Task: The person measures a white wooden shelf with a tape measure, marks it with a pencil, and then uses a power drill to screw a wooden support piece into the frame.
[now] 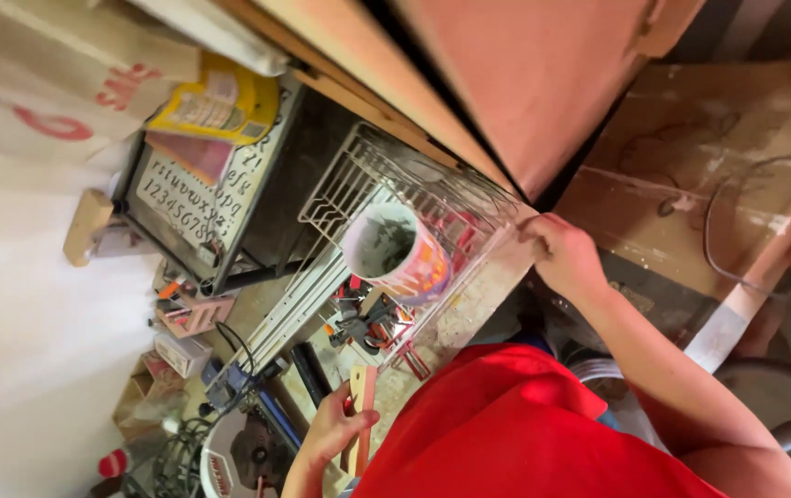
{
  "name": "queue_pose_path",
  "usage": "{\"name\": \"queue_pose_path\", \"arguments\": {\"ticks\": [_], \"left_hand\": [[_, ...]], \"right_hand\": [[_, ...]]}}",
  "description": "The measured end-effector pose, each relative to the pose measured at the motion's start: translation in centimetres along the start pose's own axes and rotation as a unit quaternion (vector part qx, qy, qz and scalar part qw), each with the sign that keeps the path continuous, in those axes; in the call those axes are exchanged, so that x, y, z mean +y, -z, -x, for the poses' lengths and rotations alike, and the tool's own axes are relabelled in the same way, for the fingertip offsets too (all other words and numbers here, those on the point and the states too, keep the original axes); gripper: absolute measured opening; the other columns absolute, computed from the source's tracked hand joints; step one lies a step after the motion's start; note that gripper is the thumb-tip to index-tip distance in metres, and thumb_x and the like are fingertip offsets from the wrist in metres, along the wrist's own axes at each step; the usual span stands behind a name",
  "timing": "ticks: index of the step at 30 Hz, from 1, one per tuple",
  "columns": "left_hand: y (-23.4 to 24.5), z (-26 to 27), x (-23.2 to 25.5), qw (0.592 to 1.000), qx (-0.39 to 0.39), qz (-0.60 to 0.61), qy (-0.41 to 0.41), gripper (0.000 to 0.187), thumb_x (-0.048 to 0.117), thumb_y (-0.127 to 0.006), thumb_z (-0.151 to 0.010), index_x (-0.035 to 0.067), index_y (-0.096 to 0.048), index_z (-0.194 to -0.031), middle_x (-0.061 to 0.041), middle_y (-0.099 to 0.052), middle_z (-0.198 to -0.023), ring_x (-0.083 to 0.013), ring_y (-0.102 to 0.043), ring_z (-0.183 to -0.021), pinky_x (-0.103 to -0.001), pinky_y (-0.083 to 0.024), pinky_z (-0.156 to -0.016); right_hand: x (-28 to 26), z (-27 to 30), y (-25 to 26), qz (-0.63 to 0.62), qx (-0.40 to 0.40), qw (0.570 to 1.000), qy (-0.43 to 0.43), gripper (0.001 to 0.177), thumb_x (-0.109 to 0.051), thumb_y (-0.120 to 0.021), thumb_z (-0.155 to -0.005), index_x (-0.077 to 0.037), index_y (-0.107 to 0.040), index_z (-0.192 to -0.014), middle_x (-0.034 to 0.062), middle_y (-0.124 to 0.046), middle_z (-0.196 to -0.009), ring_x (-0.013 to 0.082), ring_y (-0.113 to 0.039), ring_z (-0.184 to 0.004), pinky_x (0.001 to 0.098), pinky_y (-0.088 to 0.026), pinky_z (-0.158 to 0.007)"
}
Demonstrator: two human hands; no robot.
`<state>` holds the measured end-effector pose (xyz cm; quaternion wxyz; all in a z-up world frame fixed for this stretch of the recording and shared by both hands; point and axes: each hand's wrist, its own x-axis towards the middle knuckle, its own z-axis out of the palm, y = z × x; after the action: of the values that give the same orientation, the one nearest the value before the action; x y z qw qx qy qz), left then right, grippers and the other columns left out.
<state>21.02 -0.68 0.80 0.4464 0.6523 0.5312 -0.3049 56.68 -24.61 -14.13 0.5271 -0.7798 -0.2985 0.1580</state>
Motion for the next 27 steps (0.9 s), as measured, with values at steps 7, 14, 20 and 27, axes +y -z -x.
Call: {"name": "queue_pose_path", "arguments": {"ticks": [7, 14, 20, 27], "left_hand": [[0.1, -0.5, -2.9, 0.997, 0.025, 0.056, -0.039, 0.047, 0.026, -0.084, -0.075, 0.009, -0.072, -0.117, -0.005, -0.067, -0.091, -0.0173, -0.060, -0.078, -0.032, -0.048, -0.073], [-1.4, -1.9, -8.9, 0.960, 0.102, 0.214, -0.150, 0.067, 0.017, -0.086, -0.073, 0.015, -0.063, -0.136, -0.003, -0.074, -0.105, -0.0112, -0.067, -0.092, -0.027, -0.055, -0.079], [-2.3, -0.4, -11.6, 0.966, 0.058, 0.230, -0.099, 0.082, 0.038, -0.088, -0.073, 0.020, -0.058, -0.147, -0.004, -0.076, -0.120, -0.0171, -0.073, -0.094, -0.030, -0.060, -0.084], [-5.8, -5.9, -20.8, 0.929, 0.105, 0.343, -0.091, 0.083, 0.019, -0.094, -0.072, 0.020, -0.060, -0.148, -0.010, -0.082, -0.103, -0.0183, -0.074, -0.081, -0.027, -0.058, -0.068]], "right_hand": [[-10.1, -4.9, 1.5, 0.035, 0.068, 0.976, 0.202, 0.019, 0.011, -0.054, -0.105, 0.000, -0.068, -0.110, 0.0104, -0.072, -0.101, 0.0240, -0.070, -0.088, 0.0331, -0.053, -0.080], [-22.7, -14.9, -2.0, 0.180, -0.011, 0.930, 0.320, 0.025, 0.006, -0.066, -0.096, -0.002, -0.067, -0.120, 0.0146, -0.072, -0.119, 0.0314, -0.068, -0.110, 0.0403, -0.053, -0.094], [-25.2, -22.2, -8.5, 0.381, -0.045, 0.884, 0.267, 0.068, -0.011, -0.076, -0.089, -0.006, -0.049, -0.151, 0.0193, -0.049, -0.156, 0.0463, -0.059, -0.130, 0.0628, -0.057, -0.089], [-23.0, -24.0, -10.2, 0.419, 0.000, 0.881, 0.220, 0.031, -0.013, -0.063, -0.095, -0.007, -0.071, -0.124, 0.0169, -0.052, -0.119, 0.0453, -0.067, -0.082, 0.0613, -0.057, -0.061]]}}
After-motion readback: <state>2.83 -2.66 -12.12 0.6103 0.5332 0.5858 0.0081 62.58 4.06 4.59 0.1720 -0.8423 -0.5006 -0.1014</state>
